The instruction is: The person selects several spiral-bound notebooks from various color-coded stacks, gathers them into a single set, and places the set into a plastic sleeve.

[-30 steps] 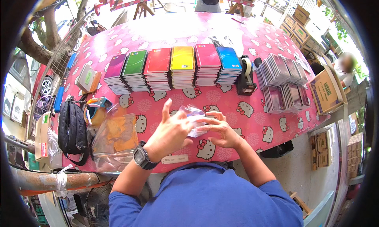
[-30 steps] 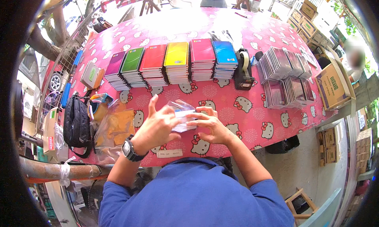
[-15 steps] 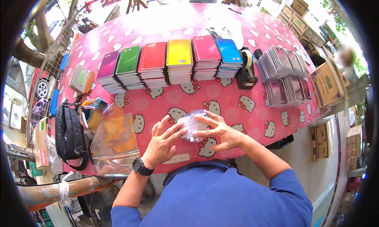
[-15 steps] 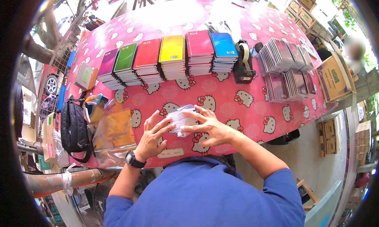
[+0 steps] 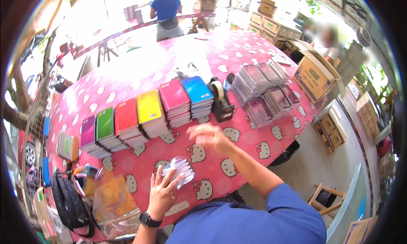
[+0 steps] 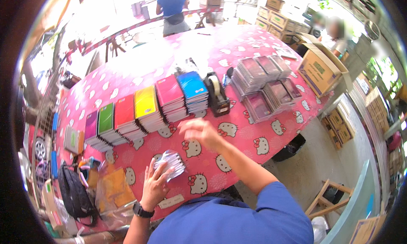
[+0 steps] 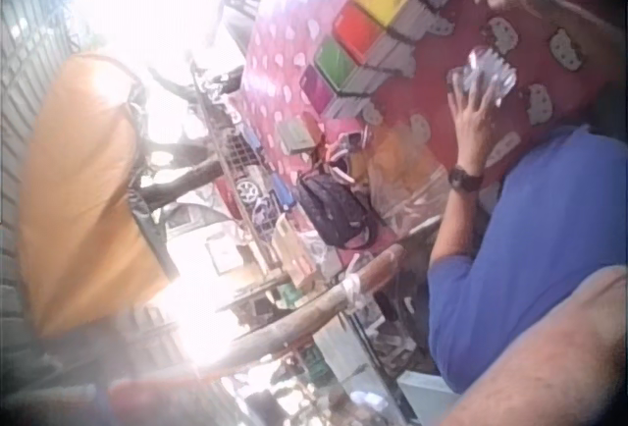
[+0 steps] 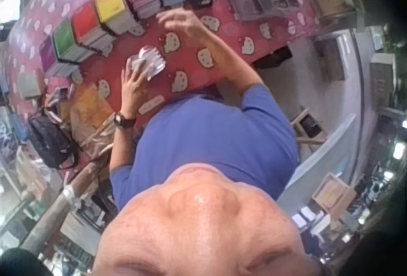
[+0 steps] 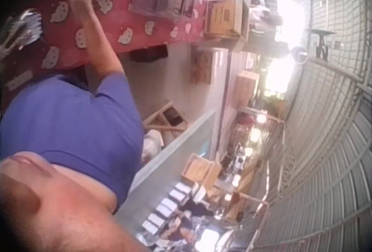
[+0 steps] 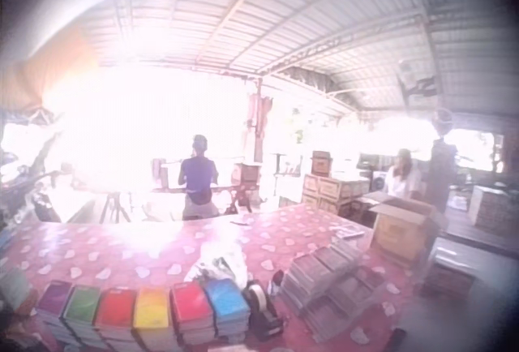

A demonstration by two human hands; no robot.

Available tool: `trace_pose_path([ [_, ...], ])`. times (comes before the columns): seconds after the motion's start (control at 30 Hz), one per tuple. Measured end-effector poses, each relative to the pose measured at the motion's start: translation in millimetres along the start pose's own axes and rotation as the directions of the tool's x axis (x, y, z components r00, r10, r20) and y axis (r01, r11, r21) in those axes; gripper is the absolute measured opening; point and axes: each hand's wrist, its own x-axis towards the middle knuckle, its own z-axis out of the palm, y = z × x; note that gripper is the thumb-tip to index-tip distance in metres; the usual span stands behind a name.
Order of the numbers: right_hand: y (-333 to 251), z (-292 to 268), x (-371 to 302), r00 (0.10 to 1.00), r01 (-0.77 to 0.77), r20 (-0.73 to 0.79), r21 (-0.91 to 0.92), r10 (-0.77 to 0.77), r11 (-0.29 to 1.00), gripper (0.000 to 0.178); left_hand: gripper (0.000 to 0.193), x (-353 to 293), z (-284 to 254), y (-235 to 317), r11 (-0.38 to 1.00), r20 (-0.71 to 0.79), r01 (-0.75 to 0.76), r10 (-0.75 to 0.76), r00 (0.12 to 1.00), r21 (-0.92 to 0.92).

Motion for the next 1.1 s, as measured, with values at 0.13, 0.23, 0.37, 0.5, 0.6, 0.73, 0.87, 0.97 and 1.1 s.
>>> trace_pose_path([
  [0.13, 82.3, -103.5, 21.7, 0.618, -0.438, -0.739, -0.608, -0.27, 0.662, 0.028, 0.064, 3.7, 3.1, 0.0, 0.992, -0.038, -0.072, 0.069, 0.997, -0.102],
  [0.23, 108.6, -123.1, 36.3, 0.629, -0.695, -0.743, -0.402, 0.231, 0.597, 0.038, 0.064, 1.2, 5.7, -3.7, 0.996, -0.064, -0.02, 0.015, 0.998, -0.083],
  [0.37, 115.5, -127.8, 37.0, 0.517, -0.741, -0.821, -0.287, 0.243, 0.607, 0.034, 0.063, 3.4, 6.8, -0.1, 0.995, -0.053, -0.031, 0.026, 0.998, -0.096],
  [0.5, 96.0, -97.7, 23.0, 0.661, -0.485, -0.738, -0.559, -0.138, 0.672, 0.027, 0.059, -1.5, 4.4, 5.0, 0.997, -0.032, 0.077, -0.078, 0.996, -0.023],
  [0.6, 99.3, -99.5, -10.9, 0.611, -0.408, -0.79, -0.257, 0.052, 0.876, 0.016, 0.059, 2.2, 12.4, 13.9, 0.993, -0.046, 0.11, -0.111, 0.993, -0.037],
  [0.73, 112.3, -110.8, -26.8, 0.54, -0.434, -0.452, 0.573, 0.71, 0.695, 0.016, 0.062, 1.0, 15.6, 14.7, 0.993, -0.096, 0.095, -0.102, 0.99, -0.075],
  [0.87, 80.7, -64.3, 5.3, 0.633, -0.681, -0.085, 0.412, 0.77, 0.605, 0.018, 0.066, -4.8, 10.4, 4.9, 0.992, -0.072, 0.104, -0.11, 0.991, -0.076],
  [0.97, 23.3, -22.5, 17.6, 0.774, -0.634, 0.201, 0.242, 0.601, 0.735, 0.02, 0.073, -11.1, 3.9, 2.1, 0.99, -0.052, 0.096, -0.101, 0.993, -0.101],
  [1.1, -36.6, -11.1, 1.2, 0.728, -0.6, 0.39, -0.034, 0.564, 0.799, 0.022, 0.082, 5.6, 6.7, 4.1, 0.995, 0.02, 0.019, -0.017, 1.0, -0.097],
])
